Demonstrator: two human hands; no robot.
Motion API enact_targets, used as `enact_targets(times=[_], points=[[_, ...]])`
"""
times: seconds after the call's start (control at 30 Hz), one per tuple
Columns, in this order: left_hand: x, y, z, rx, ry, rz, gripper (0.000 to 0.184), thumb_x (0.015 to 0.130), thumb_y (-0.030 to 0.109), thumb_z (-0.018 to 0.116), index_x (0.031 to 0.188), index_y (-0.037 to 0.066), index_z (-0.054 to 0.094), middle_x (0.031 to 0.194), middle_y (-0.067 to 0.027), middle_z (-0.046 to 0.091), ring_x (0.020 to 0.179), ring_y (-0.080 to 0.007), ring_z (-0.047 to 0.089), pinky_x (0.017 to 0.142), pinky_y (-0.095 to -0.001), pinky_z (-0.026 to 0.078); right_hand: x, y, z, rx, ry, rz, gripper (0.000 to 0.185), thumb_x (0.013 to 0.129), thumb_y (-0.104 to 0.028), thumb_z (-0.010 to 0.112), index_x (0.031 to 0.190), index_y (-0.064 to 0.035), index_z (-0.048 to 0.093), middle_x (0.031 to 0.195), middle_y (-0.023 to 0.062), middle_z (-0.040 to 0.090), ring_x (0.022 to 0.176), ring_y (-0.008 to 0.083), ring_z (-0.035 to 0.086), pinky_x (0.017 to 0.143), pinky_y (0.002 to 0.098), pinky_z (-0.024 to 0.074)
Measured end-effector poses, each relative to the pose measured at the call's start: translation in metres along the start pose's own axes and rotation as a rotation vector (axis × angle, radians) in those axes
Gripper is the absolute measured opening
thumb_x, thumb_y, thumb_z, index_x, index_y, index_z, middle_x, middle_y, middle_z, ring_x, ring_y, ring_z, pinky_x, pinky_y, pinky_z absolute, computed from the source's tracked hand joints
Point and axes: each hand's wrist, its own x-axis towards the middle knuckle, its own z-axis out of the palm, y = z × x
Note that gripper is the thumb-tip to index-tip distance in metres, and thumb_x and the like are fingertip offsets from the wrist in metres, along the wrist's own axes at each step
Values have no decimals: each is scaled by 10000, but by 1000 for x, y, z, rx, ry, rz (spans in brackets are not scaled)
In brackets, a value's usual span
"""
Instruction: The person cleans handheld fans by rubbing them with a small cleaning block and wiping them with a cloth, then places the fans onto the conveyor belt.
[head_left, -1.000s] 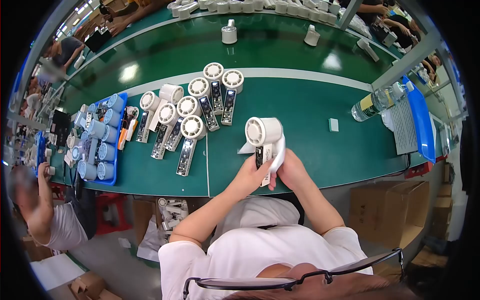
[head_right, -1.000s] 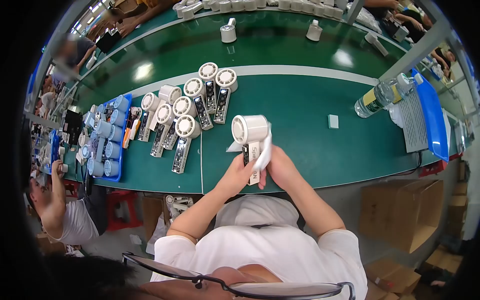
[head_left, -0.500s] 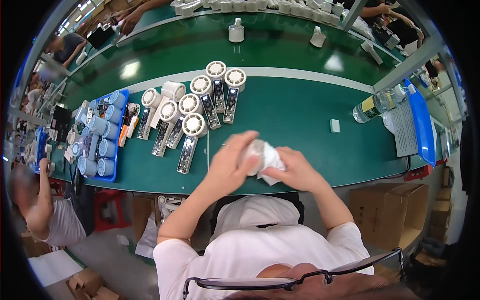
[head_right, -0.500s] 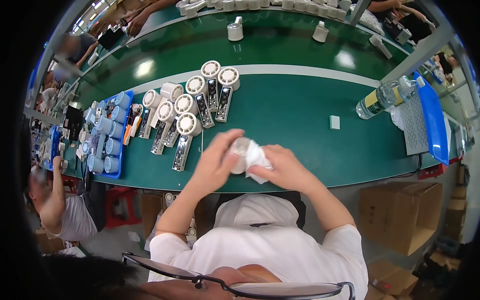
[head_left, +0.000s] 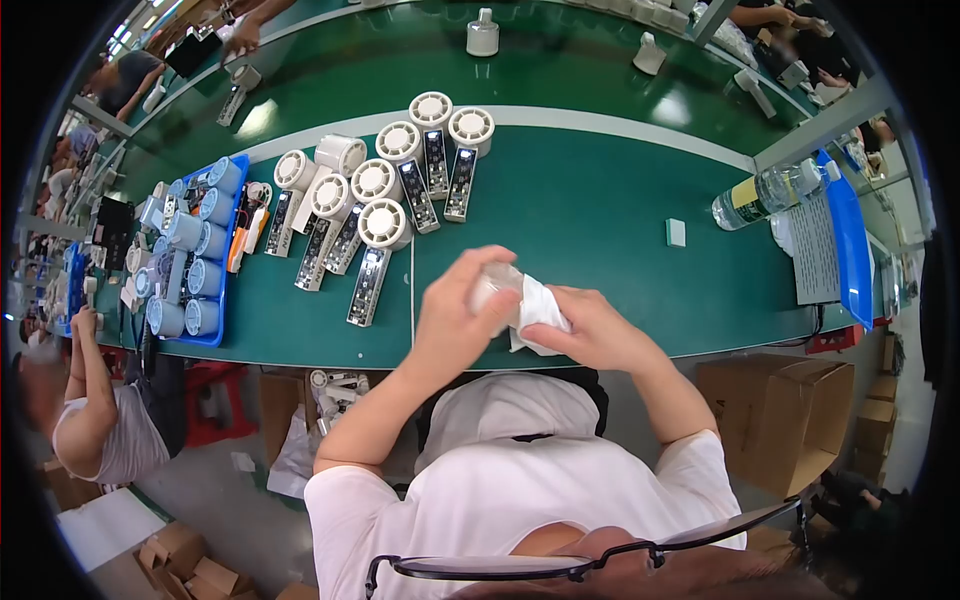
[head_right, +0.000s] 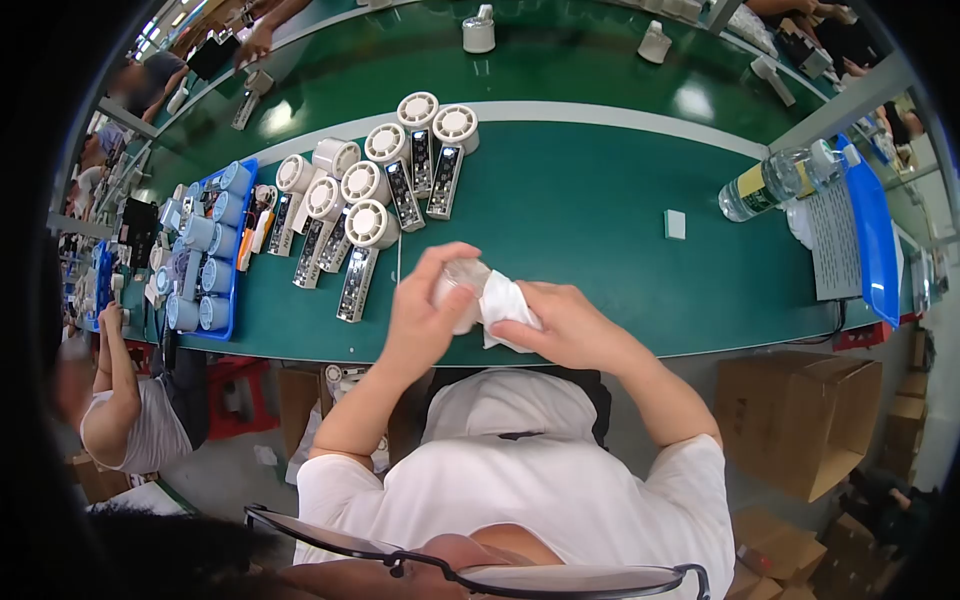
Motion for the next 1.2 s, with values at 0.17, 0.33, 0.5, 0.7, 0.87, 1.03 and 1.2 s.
enact_targets(times=[0.17,0.33,0.5,0.7,0.87,1.03,1.2], points=[[-6,-13,-15,-147,166,-235,262,961,230,613,1137,39,578,932,-79,669,795,-101,604,700,-264,498,-8,11,1,-267,36,-101,408,853,-152,675,1230,-34,574,1066,167,630,951,316,618,789,393,491],[3,-28,2,-356,242,-322,226,1004,261,575,1081,48,582,888,-18,610,796,-62,546,673,-227,458,2,-3,18,-664,269,-338,643,761,15,652,1379,-53,489,1159,154,606,993,321,602,833,392,500],[5,-35,-21,-249,238,-431,302,1020,340,537,1078,45,569,901,-15,585,798,-70,513,698,-226,436,-19,40,-10,32,30,114,379,961,-128,556,1332,-57,535,1112,127,643,998,254,640,880,367,497],[8,-38,-19,-225,176,-479,364,1040,396,471,1097,45,550,931,-26,559,849,-101,498,779,-254,429,-24,51,8,1179,211,381,490,1047,-334,438,1374,30,450,1276,117,599,1161,213,602,978,358,492],[6,-37,-22,-238,144,-456,362,1058,384,425,1128,40,515,1003,-41,543,902,-103,482,818,-248,414,-24,60,9,1191,203,343,480,1048,-325,437,1367,33,447,1289,125,589,1170,218,599,988,376,491],[-16,-33,-8,-273,135,-126,513,915,265,687,1319,59,445,1198,-105,555,1123,-197,535,959,-292,417,-21,65,5,1168,327,328,509,1053,-319,410,1394,59,391,1305,178,571,1192,276,590,1007,409,487],[-34,-32,-7,372,-132,499,589,786,114,768,1307,102,495,1316,-125,526,1250,-308,507,1036,-423,456,-15,65,0,1379,490,232,438,1050,-284,432,1355,30,446,1262,135,594,1163,248,598,1008,397,473]])
